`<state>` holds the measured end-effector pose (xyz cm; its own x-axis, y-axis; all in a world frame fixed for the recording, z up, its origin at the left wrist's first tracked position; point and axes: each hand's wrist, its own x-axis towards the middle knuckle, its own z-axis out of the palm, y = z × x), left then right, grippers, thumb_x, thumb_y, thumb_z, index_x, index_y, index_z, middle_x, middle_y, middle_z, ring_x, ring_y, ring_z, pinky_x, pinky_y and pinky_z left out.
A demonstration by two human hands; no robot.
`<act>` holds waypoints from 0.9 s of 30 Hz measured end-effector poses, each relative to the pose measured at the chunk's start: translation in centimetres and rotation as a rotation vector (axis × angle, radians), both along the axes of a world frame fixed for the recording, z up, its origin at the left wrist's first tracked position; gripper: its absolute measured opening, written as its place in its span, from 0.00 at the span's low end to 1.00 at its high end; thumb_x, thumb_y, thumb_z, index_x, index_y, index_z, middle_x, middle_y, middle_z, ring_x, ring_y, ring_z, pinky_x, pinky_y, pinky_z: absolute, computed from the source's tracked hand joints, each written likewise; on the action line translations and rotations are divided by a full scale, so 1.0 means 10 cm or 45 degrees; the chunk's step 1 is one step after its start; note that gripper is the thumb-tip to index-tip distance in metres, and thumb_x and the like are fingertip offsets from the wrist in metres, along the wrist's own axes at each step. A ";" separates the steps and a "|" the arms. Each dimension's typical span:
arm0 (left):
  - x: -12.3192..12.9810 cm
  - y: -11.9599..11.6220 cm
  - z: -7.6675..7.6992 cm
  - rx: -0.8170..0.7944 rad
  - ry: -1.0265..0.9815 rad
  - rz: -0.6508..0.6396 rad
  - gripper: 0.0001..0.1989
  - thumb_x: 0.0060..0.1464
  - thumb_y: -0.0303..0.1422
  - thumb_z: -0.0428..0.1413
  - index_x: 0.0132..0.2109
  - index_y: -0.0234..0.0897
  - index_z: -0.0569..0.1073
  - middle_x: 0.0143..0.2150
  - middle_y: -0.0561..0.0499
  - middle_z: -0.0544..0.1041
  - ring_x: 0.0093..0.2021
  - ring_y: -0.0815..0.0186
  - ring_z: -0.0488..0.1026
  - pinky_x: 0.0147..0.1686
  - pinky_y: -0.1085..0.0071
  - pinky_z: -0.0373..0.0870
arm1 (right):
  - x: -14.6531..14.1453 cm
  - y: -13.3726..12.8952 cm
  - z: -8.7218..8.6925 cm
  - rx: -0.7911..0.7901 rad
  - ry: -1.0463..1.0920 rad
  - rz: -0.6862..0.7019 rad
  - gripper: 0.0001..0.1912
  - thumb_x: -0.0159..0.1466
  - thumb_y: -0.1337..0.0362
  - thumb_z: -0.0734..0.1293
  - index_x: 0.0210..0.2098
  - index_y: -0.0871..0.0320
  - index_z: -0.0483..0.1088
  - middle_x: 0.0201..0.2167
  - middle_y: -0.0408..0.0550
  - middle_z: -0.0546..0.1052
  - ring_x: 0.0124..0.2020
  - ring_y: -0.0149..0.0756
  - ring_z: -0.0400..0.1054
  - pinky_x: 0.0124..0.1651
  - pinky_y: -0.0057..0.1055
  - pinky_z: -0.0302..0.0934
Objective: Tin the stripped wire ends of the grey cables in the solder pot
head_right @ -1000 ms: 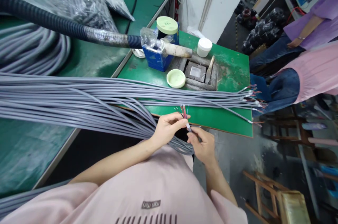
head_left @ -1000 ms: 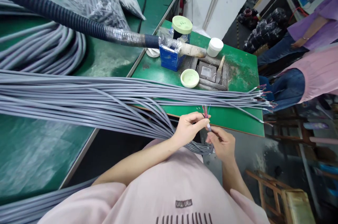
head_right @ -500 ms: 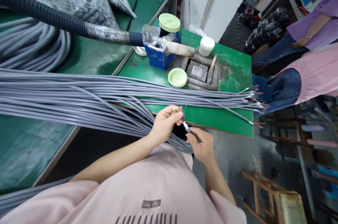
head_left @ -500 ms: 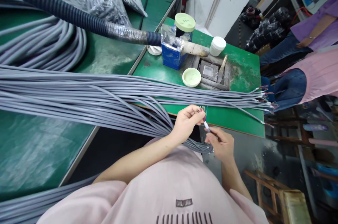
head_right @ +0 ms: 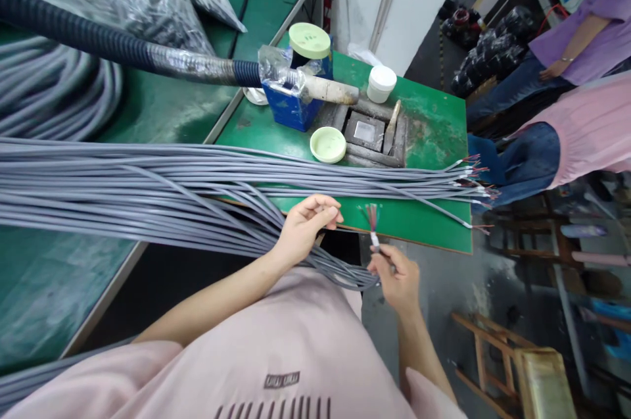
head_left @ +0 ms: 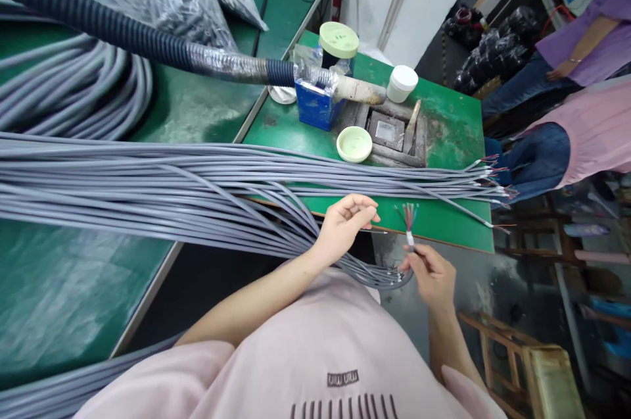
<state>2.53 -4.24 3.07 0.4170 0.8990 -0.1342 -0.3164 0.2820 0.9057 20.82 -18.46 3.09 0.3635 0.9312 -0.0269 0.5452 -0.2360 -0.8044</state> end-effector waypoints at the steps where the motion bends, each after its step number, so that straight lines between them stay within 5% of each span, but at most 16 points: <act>1: -0.04 0.04 -0.02 0.117 0.096 -0.002 0.10 0.55 0.38 0.59 0.38 0.35 0.75 0.30 0.50 0.78 0.28 0.70 0.72 0.30 0.73 0.68 | 0.13 -0.12 -0.02 -0.072 -0.071 -0.041 0.13 0.65 0.56 0.63 0.39 0.56 0.74 0.23 0.44 0.78 0.25 0.33 0.72 0.34 0.28 0.65; 6: -0.15 0.28 -0.06 1.060 0.626 0.031 0.08 0.59 0.33 0.55 0.42 0.37 0.77 0.40 0.46 0.80 0.39 0.63 0.73 0.42 0.64 0.67 | 0.60 -0.65 -0.11 -0.818 -0.597 0.129 0.20 0.64 0.52 0.61 0.23 0.56 0.71 0.21 0.48 0.77 0.26 0.37 0.73 0.30 0.28 0.57; 9: -0.06 0.41 -0.03 1.371 0.933 0.021 0.11 0.61 0.33 0.52 0.47 0.37 0.77 0.45 0.45 0.79 0.43 0.59 0.71 0.41 0.61 0.64 | 0.50 -0.66 -0.11 -0.916 -0.528 0.322 0.18 0.66 0.53 0.58 0.29 0.55 0.74 0.24 0.47 0.79 0.28 0.36 0.73 0.32 0.28 0.56; 17: 0.36 0.71 -0.07 1.568 1.406 -0.069 0.09 0.60 0.34 0.52 0.42 0.35 0.75 0.40 0.42 0.74 0.45 0.53 0.67 0.40 0.59 0.58 | -0.15 0.03 -0.07 -0.465 0.180 0.447 0.12 0.65 0.60 0.62 0.40 0.56 0.76 0.27 0.44 0.80 0.26 0.31 0.72 0.32 0.27 0.64; 22: 0.33 0.62 0.13 1.584 1.284 0.003 0.10 0.63 0.34 0.48 0.41 0.35 0.72 0.39 0.43 0.74 0.42 0.56 0.67 0.40 0.60 0.56 | -0.18 0.37 -0.01 -0.034 0.817 0.079 0.17 0.67 0.56 0.61 0.52 0.54 0.69 0.37 0.49 0.81 0.27 0.33 0.74 0.27 0.28 0.65; 27: -0.01 0.26 0.38 1.578 0.998 -0.172 0.11 0.64 0.36 0.48 0.41 0.37 0.72 0.39 0.45 0.76 0.40 0.59 0.67 0.39 0.62 0.56 | 0.12 0.55 0.26 0.644 0.873 -0.474 0.21 0.66 0.50 0.60 0.53 0.53 0.67 0.41 0.51 0.79 0.33 0.36 0.75 0.29 0.31 0.66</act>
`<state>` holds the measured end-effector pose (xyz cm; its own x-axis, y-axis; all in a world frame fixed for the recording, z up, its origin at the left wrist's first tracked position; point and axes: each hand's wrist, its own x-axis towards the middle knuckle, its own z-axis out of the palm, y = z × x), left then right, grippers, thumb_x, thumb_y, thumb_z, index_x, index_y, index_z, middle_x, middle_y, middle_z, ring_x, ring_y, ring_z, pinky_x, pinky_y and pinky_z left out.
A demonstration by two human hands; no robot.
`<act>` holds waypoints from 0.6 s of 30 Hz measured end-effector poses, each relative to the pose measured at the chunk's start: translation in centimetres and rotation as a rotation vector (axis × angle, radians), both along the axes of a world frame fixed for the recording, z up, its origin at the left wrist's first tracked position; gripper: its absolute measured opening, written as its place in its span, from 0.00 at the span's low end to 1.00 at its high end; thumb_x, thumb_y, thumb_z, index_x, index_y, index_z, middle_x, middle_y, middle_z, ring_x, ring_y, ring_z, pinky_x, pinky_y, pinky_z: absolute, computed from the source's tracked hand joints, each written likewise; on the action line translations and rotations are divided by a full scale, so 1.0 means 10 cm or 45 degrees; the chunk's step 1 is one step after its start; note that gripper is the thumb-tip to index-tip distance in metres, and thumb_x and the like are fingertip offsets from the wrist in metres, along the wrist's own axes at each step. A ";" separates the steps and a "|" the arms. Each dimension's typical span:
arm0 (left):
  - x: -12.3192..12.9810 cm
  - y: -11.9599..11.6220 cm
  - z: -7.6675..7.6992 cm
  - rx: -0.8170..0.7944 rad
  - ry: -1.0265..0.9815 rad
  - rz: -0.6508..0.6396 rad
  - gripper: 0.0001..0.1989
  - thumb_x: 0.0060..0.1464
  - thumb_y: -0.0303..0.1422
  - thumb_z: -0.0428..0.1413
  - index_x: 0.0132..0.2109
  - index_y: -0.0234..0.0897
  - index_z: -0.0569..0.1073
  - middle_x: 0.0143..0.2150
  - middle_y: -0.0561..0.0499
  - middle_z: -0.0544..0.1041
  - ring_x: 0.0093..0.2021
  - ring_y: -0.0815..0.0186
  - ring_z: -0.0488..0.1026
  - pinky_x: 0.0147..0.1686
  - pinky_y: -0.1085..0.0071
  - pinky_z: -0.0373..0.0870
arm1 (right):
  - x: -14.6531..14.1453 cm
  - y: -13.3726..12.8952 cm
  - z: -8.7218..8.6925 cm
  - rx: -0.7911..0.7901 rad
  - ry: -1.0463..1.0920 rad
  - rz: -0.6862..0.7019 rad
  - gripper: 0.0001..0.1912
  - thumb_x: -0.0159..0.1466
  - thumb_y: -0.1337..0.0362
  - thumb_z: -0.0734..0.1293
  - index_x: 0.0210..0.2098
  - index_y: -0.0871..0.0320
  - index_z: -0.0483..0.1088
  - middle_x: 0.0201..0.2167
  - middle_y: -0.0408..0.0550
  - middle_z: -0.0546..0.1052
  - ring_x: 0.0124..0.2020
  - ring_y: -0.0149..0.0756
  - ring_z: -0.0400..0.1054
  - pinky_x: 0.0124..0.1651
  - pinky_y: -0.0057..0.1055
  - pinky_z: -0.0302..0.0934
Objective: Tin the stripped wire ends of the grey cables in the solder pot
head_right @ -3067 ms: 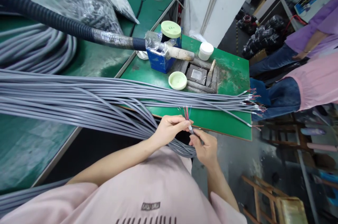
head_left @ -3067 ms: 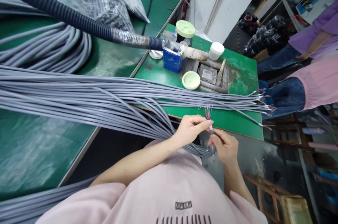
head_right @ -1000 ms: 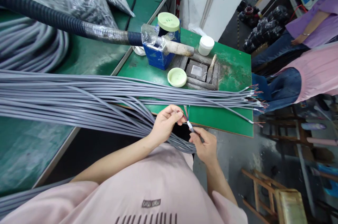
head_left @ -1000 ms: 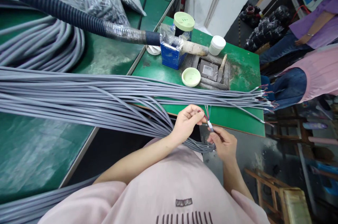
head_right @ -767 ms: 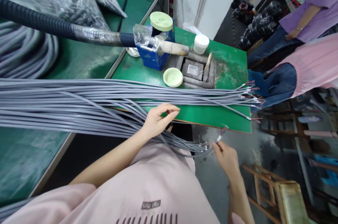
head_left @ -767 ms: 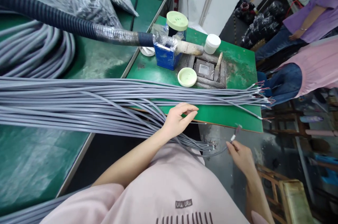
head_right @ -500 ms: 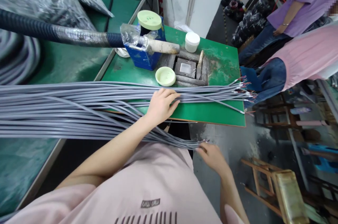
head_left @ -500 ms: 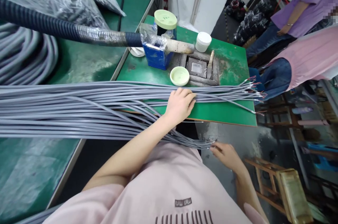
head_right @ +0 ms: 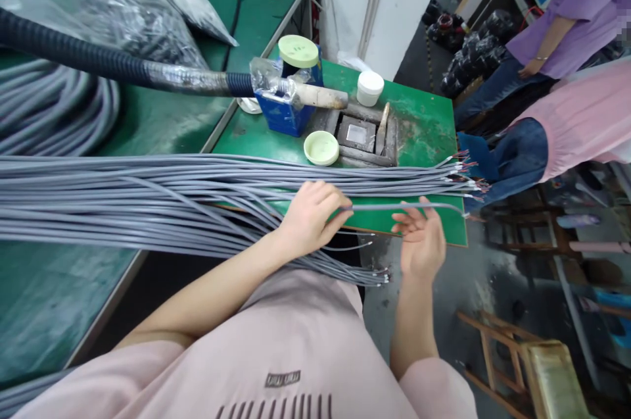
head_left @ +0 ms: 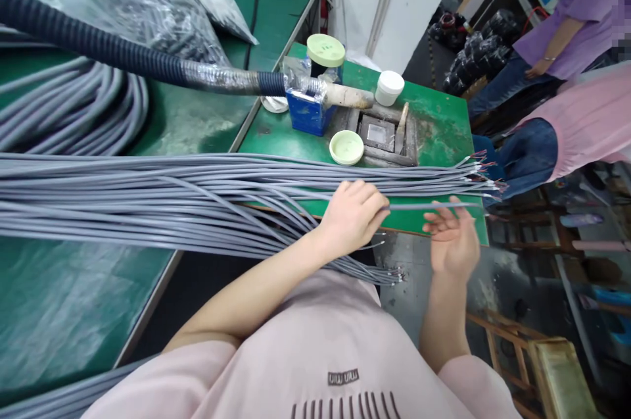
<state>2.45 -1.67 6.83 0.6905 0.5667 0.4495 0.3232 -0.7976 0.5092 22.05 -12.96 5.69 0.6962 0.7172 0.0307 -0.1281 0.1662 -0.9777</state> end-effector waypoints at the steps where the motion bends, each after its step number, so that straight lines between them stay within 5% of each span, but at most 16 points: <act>1: -0.07 -0.07 0.00 -0.076 0.025 -0.095 0.10 0.63 0.36 0.49 0.40 0.37 0.72 0.38 0.45 0.76 0.39 0.60 0.68 0.39 0.63 0.57 | 0.05 0.00 0.07 0.058 -0.062 -0.120 0.21 0.66 0.49 0.60 0.52 0.54 0.67 0.38 0.49 0.80 0.32 0.35 0.75 0.30 0.31 0.67; 4: -0.24 -0.19 -0.10 -0.369 0.117 -0.360 0.08 0.60 0.35 0.52 0.38 0.37 0.74 0.35 0.47 0.76 0.37 0.62 0.69 0.37 0.66 0.59 | 0.08 -0.05 0.22 0.188 -0.231 -0.255 0.17 0.67 0.53 0.59 0.49 0.55 0.69 0.22 0.41 0.74 0.22 0.32 0.68 0.28 0.30 0.64; 6: -0.28 -0.22 -0.18 -0.638 0.042 -0.423 0.08 0.59 0.35 0.55 0.39 0.37 0.75 0.35 0.47 0.76 0.38 0.63 0.71 0.38 0.67 0.62 | 0.00 -0.11 0.24 0.182 -0.311 -0.097 0.13 0.68 0.57 0.60 0.45 0.56 0.70 0.13 0.36 0.66 0.16 0.31 0.60 0.25 0.30 0.60; 12: -0.20 -0.14 -0.17 -1.532 -0.680 -0.126 0.16 0.53 0.41 0.61 0.44 0.35 0.78 0.31 0.50 0.76 0.29 0.70 0.69 0.32 0.73 0.66 | -0.32 -0.28 0.02 -0.539 -0.756 0.794 0.16 0.69 0.60 0.58 0.50 0.57 0.71 0.16 0.37 0.67 0.18 0.28 0.61 0.25 0.26 0.56; 18: -0.14 -0.06 -0.18 -1.707 -0.942 0.032 0.14 0.44 0.40 0.66 0.26 0.34 0.75 0.35 0.50 0.79 0.27 0.73 0.69 0.29 0.75 0.68 | -0.41 -0.37 -0.12 -0.540 -0.960 1.024 0.16 0.70 0.62 0.56 0.51 0.57 0.70 0.19 0.37 0.69 0.21 0.27 0.65 0.29 0.25 0.59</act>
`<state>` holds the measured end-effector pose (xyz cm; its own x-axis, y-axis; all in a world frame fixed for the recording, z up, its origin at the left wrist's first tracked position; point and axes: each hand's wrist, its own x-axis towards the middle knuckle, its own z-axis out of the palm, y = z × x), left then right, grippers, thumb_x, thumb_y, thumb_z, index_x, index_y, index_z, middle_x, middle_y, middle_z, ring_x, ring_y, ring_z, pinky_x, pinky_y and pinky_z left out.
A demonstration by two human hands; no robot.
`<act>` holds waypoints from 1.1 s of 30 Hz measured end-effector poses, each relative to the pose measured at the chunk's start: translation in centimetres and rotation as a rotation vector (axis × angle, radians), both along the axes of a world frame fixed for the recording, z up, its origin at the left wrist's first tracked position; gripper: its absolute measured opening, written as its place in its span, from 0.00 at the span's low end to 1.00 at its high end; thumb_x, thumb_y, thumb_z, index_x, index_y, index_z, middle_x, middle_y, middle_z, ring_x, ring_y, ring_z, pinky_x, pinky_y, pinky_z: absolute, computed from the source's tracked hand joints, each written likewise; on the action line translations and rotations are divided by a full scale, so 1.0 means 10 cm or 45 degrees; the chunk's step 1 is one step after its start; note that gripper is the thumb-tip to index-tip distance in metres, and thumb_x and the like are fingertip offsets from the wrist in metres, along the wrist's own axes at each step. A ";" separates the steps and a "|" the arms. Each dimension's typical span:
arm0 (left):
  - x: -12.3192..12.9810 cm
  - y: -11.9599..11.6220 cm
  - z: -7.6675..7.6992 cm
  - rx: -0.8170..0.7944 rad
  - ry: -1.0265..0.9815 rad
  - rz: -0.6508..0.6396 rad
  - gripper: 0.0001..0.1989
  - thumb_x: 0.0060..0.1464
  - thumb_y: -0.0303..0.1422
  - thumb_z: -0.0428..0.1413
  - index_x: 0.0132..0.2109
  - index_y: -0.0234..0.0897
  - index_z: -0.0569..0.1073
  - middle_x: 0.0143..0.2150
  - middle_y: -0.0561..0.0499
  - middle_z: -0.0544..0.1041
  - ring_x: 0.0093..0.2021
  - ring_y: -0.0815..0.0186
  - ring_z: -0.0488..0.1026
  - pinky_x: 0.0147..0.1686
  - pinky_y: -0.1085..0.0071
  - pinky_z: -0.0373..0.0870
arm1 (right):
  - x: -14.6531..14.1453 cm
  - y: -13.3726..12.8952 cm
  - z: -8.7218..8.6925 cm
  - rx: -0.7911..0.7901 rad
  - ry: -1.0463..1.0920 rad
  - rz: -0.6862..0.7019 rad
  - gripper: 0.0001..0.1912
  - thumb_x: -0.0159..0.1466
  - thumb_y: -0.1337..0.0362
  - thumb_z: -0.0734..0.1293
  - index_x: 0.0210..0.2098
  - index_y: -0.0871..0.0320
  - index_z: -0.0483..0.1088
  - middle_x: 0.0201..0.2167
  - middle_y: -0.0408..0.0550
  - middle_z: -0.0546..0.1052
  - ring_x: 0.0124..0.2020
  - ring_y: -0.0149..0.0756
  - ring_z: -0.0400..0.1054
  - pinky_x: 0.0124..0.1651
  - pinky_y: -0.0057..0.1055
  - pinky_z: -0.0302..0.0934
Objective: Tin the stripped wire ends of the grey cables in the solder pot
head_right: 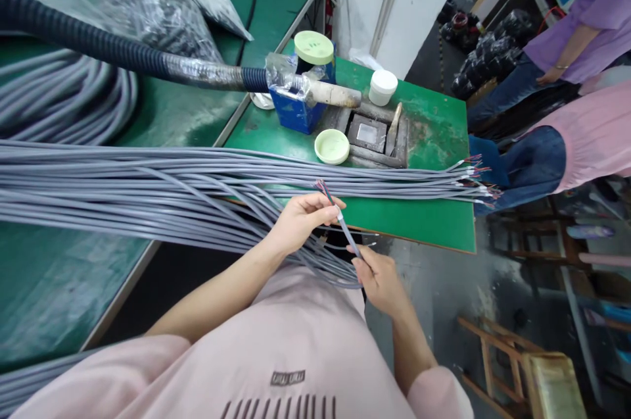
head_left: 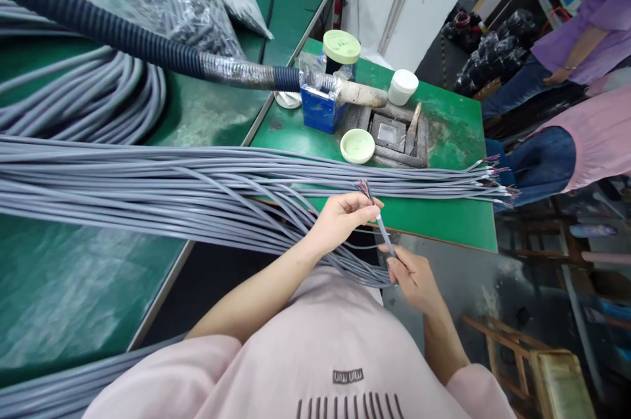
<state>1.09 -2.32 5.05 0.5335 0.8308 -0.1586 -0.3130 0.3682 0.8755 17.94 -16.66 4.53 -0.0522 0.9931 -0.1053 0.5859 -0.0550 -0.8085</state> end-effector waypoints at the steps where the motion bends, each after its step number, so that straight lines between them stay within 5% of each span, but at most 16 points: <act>1: 0.01 -0.01 -0.02 -0.010 -0.001 0.003 0.15 0.44 0.40 0.66 0.24 0.34 0.74 0.33 0.50 0.79 0.28 0.72 0.70 0.30 0.75 0.68 | 0.00 -0.01 -0.01 -0.002 -0.002 0.014 0.16 0.69 0.62 0.57 0.51 0.57 0.70 0.19 0.38 0.70 0.21 0.27 0.66 0.30 0.25 0.60; 6: 0.15 -0.13 -0.10 -0.015 0.015 -0.053 0.15 0.45 0.40 0.66 0.24 0.33 0.73 0.24 0.52 0.75 0.27 0.72 0.70 0.31 0.75 0.67 | -0.06 0.04 -0.08 0.164 0.004 -0.252 0.15 0.66 0.60 0.63 0.51 0.54 0.69 0.28 0.42 0.76 0.27 0.31 0.70 0.34 0.28 0.65; 10: 0.21 -0.15 -0.08 -0.057 -0.067 -0.097 0.14 0.43 0.40 0.67 0.27 0.33 0.74 0.26 0.52 0.76 0.27 0.72 0.70 0.30 0.75 0.67 | -0.14 0.12 -0.13 0.231 0.151 -0.468 0.12 0.67 0.61 0.61 0.48 0.55 0.70 0.22 0.39 0.72 0.21 0.28 0.65 0.27 0.26 0.62; 14: 0.18 -0.07 -0.06 -0.102 -0.080 0.035 0.15 0.42 0.39 0.68 0.34 0.34 0.76 0.26 0.54 0.75 0.24 0.75 0.67 0.26 0.77 0.64 | -0.16 0.17 -0.08 0.176 0.268 -0.536 0.13 0.67 0.59 0.61 0.46 0.57 0.72 0.18 0.37 0.69 0.18 0.26 0.62 0.21 0.24 0.59; 24: 0.22 -0.06 -0.01 -0.109 -0.057 0.183 0.13 0.42 0.38 0.67 0.28 0.34 0.73 0.25 0.54 0.75 0.24 0.74 0.68 0.25 0.77 0.63 | -0.20 0.19 -0.07 0.144 0.344 -0.517 0.12 0.66 0.60 0.62 0.44 0.57 0.72 0.18 0.38 0.70 0.18 0.26 0.63 0.23 0.24 0.61; 29: 0.23 -0.10 -0.03 -0.271 -0.136 0.055 0.12 0.44 0.36 0.67 0.26 0.33 0.73 0.24 0.53 0.76 0.22 0.76 0.66 0.24 0.78 0.62 | -0.19 0.36 0.00 0.213 0.416 -0.500 0.19 0.62 0.61 0.67 0.52 0.54 0.69 0.31 0.43 0.75 0.27 0.28 0.67 0.30 0.27 0.65; 33: 0.27 -0.17 -0.04 -0.477 -0.246 -0.057 0.13 0.40 0.35 0.68 0.26 0.33 0.73 0.22 0.55 0.73 0.21 0.77 0.65 0.23 0.80 0.61 | -0.19 0.52 0.03 0.370 0.206 -0.566 0.18 0.60 0.60 0.69 0.50 0.53 0.73 0.27 0.41 0.73 0.24 0.28 0.64 0.30 0.28 0.64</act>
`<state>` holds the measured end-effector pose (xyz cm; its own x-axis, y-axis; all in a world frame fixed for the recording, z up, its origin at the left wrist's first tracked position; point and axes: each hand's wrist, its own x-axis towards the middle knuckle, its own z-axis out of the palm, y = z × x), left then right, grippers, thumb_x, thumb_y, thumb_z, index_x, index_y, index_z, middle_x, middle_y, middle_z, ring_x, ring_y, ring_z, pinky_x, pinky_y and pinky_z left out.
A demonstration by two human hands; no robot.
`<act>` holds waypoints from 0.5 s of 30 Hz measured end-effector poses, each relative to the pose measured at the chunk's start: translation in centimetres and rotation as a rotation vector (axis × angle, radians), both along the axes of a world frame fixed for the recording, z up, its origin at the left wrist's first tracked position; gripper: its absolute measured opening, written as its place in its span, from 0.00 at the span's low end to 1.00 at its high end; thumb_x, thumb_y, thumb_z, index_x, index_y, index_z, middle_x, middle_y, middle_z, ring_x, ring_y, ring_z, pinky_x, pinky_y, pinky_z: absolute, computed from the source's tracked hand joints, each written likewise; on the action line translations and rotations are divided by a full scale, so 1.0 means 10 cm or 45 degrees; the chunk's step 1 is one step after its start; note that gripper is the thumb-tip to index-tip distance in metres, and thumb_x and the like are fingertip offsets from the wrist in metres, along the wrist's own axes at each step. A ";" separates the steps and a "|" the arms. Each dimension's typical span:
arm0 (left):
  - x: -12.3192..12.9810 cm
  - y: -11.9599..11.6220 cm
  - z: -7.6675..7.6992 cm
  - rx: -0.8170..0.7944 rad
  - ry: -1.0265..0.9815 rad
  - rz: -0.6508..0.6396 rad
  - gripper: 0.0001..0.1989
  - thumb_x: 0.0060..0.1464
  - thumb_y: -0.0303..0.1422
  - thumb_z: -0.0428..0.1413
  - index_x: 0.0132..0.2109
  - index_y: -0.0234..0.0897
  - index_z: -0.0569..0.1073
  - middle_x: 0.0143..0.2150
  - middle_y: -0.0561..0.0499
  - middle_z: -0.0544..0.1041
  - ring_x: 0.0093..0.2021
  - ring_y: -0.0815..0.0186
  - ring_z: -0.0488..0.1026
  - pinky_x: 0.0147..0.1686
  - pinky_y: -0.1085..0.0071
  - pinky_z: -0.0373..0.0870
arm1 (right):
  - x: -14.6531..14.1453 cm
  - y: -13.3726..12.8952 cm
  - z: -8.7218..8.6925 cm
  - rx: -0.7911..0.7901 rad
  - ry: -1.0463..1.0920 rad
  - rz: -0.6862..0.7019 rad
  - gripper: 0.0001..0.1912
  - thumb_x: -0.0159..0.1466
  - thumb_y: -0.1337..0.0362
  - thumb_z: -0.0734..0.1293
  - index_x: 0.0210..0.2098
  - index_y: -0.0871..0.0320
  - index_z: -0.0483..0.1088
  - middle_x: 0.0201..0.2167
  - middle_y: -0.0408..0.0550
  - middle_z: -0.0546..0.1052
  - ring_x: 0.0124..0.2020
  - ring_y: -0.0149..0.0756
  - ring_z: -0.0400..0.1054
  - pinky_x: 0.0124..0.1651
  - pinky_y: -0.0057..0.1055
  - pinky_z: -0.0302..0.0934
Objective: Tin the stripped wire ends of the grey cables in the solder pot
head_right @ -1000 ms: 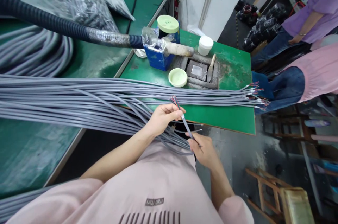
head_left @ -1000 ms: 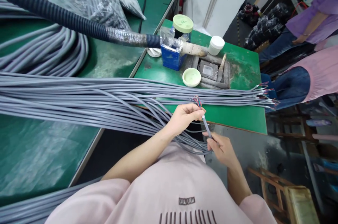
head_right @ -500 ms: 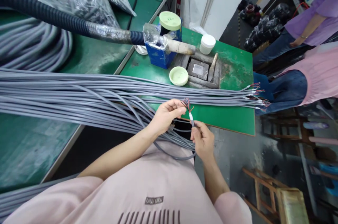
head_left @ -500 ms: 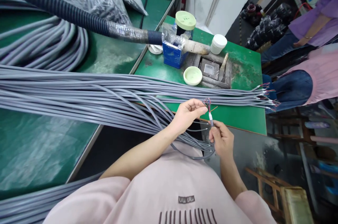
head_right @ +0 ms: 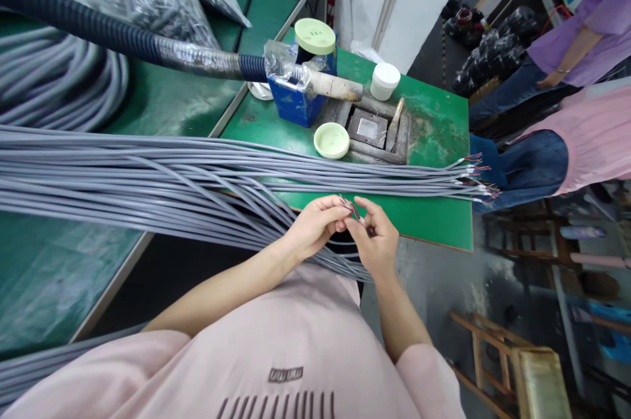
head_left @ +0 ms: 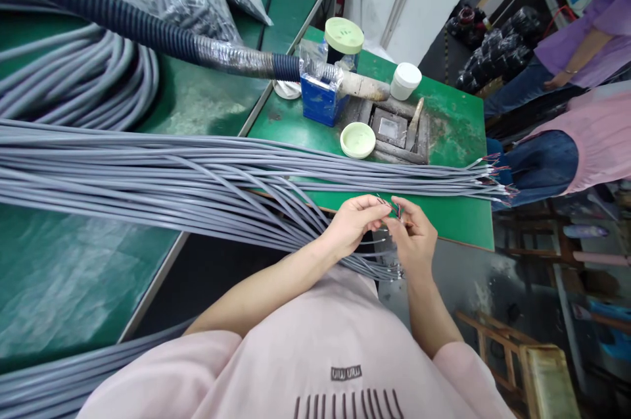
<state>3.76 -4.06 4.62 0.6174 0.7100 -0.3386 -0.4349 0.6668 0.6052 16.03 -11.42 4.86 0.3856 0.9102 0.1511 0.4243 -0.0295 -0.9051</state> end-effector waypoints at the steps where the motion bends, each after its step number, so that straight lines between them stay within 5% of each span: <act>1: 0.00 -0.01 0.01 -0.026 -0.028 -0.003 0.14 0.40 0.36 0.69 0.26 0.33 0.73 0.22 0.55 0.73 0.21 0.77 0.65 0.23 0.80 0.61 | 0.00 0.03 0.01 0.056 -0.054 -0.026 0.16 0.61 0.60 0.68 0.48 0.53 0.74 0.27 0.42 0.74 0.24 0.29 0.65 0.30 0.29 0.64; 8: -0.01 0.00 0.05 0.162 0.056 0.316 0.12 0.44 0.36 0.67 0.28 0.33 0.75 0.25 0.54 0.76 0.23 0.77 0.66 0.25 0.80 0.62 | -0.02 0.31 0.23 0.362 -0.329 0.125 0.08 0.64 0.65 0.66 0.38 0.51 0.78 0.30 0.44 0.78 0.33 0.36 0.71 0.38 0.35 0.66; 13: -0.04 0.07 -0.02 0.247 0.116 0.299 0.12 0.48 0.39 0.64 0.36 0.34 0.77 0.27 0.53 0.78 0.25 0.75 0.68 0.28 0.78 0.64 | 0.02 0.68 0.42 0.409 -0.437 0.257 0.06 0.63 0.65 0.67 0.31 0.53 0.77 0.27 0.43 0.76 0.31 0.35 0.70 0.35 0.34 0.64; 15: -0.11 0.10 -0.05 0.439 0.196 0.300 0.15 0.50 0.39 0.63 0.43 0.36 0.76 0.30 0.52 0.78 0.28 0.72 0.71 0.30 0.75 0.66 | 0.07 0.90 0.46 0.381 -0.493 0.264 0.07 0.63 0.63 0.67 0.29 0.55 0.75 0.27 0.43 0.75 0.31 0.34 0.69 0.36 0.34 0.63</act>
